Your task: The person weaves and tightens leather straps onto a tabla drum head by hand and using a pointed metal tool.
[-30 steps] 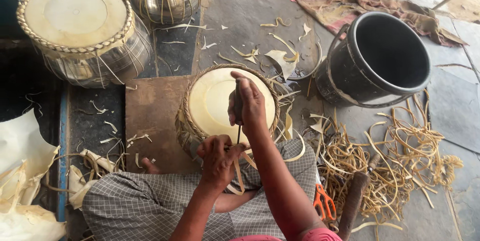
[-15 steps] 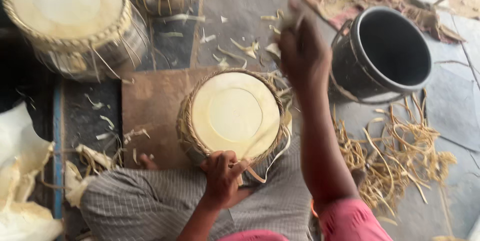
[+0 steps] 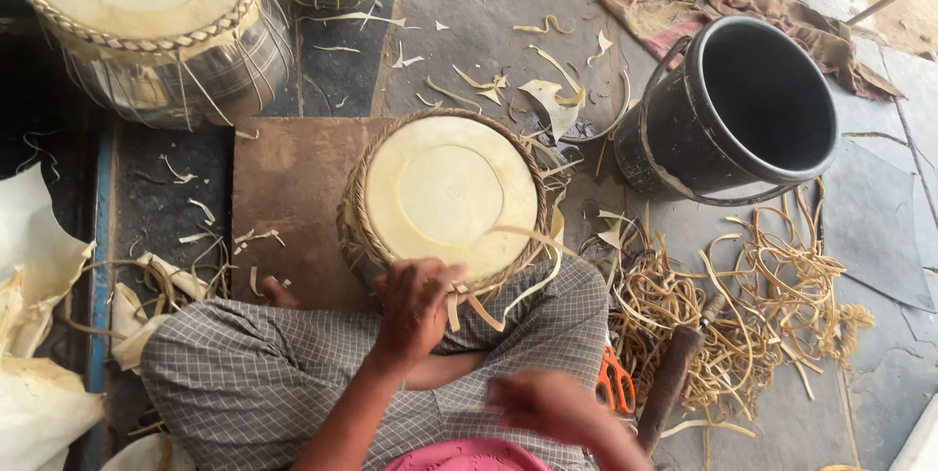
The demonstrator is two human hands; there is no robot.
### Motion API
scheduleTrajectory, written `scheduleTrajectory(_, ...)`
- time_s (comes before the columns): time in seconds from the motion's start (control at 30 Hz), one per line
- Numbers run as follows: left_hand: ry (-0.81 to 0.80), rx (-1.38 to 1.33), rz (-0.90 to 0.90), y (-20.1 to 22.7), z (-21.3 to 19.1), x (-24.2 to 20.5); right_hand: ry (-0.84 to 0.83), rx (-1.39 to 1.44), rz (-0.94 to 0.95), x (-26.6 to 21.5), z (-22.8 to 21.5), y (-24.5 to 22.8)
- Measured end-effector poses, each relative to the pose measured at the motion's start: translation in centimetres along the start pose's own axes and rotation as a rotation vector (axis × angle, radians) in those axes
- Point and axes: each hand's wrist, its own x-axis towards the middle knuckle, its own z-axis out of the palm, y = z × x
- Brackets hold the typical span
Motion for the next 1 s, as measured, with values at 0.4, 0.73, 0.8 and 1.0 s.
scheduleTrajectory(0.4,-0.098,-0.064,-0.034,0.2,-2.1,0.1,-0.057,-0.324,-0.316,4.5,3.8,0.1)
scheduleTrajectory(0.73,-0.107,-0.114,-0.043,0.4,-2.1,0.0,0.289,0.174,0.021,3.4,-3.5,-1.9)
scheduleTrajectory(0.8,-0.098,-0.112,-0.044,0.4,-1.7,0.3,0.605,0.153,0.056,4.1,-5.2,-3.3)
scheduleTrajectory(1.0,-0.049,-0.060,-0.027,0.2,-1.1,0.4,0.981,-0.127,-0.393,9.9,-6.1,-4.4)
